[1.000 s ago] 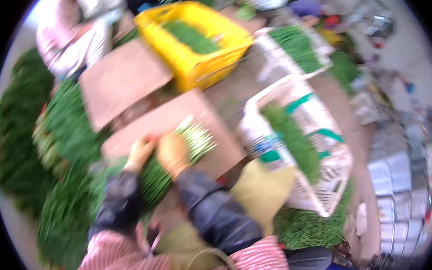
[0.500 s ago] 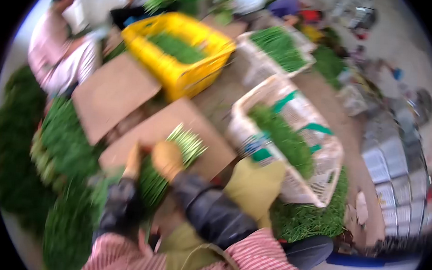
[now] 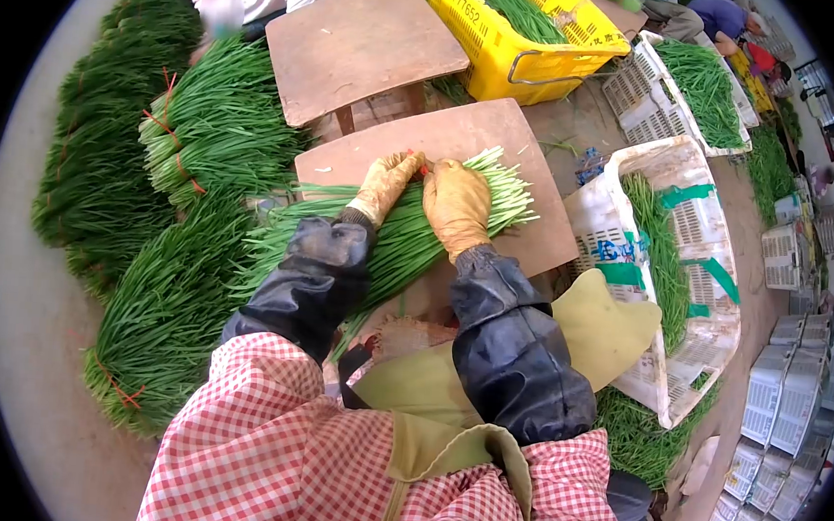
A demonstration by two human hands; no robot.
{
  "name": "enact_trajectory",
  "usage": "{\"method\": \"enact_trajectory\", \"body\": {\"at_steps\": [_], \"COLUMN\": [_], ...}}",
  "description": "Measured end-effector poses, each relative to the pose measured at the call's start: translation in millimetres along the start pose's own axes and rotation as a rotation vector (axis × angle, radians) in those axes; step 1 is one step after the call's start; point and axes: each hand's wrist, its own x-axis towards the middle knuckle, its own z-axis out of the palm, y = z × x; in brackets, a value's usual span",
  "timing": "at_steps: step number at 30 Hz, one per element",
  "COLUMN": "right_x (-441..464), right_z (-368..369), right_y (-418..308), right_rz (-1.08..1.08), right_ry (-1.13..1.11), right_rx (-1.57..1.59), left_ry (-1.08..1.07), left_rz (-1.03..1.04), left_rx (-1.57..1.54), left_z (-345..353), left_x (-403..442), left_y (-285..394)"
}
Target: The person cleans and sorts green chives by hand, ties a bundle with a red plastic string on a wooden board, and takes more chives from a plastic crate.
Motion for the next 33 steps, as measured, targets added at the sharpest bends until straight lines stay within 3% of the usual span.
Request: {"method": "enact_trajectory", "body": {"at_steps": [2,4,6,7,8,10,12,14,18,20,22,23,24,26,28,30,31,33], "right_x": [-1,0,2,1,3,-2,-9,-22,-46,-48,-42,-39,-37,-35,-24,-15,-23,-32], "right_z": [0,0,0,21,23,28,7,-23,-51,-27,-14,-15,-19,-30,-21,-28,-41,-43], "right_y": [-2,0,4,13,20,26,14,0,-24,-22,-16,-14,-13,-8,-2,-12,-24,-23], "right_rz": [0.025,0.050,0.071,-0.005,-0.014,-0.116,-0.140,-0.170,-0.030,0.175,0.270,0.318,0.367,0.564,0.544,0.300,0.354,0.344], "right_ry": [-0.016,-0.028,-0.083,0.144,0.122,0.153,0.247,0.337,0.099,0.103,0.087,0.037,-0.009,-0.111,-0.061,0.030,0.126,0.126], "right_rx": [-0.006,-0.013,0.125,0.159,0.294,0.131,0.123,0.109,0.187,0.734,0.905,0.910,0.914,1.322,1.413,1.203,1.151,1.079], "left_ry": [0.021,0.181,0.190,0.167,0.143,0.116,0.248,0.287,0.368,0.373,0.367,0.254,0.247,0.072,-0.092,-0.077,0.107,0.098], "left_rz": [0.168,0.396,0.770,0.894,1.015,1.004,0.832,0.894,0.925,0.955,0.909,0.681,0.685,0.515,0.369,0.226,0.316,0.318], "left_rx": [0.049,0.657,1.196,1.188,1.177,1.157,1.109,1.014,1.080,1.075,0.982,0.991,0.997,0.588,1.325,1.598,1.751,1.719], "left_z": [2,20,45,56,62,57,46,38,37,42,45,37,31,24,25,55,59,58], "left_x": [3,-16,-38,-50,-63,-70,-69,-66,-66,-66,-68,-74,-75,-76,-82,-92,-82,-62], "left_y": [-4,26,61,63,62,57,63,66,66,64,61,61,55,46,47,49,22,14]}}
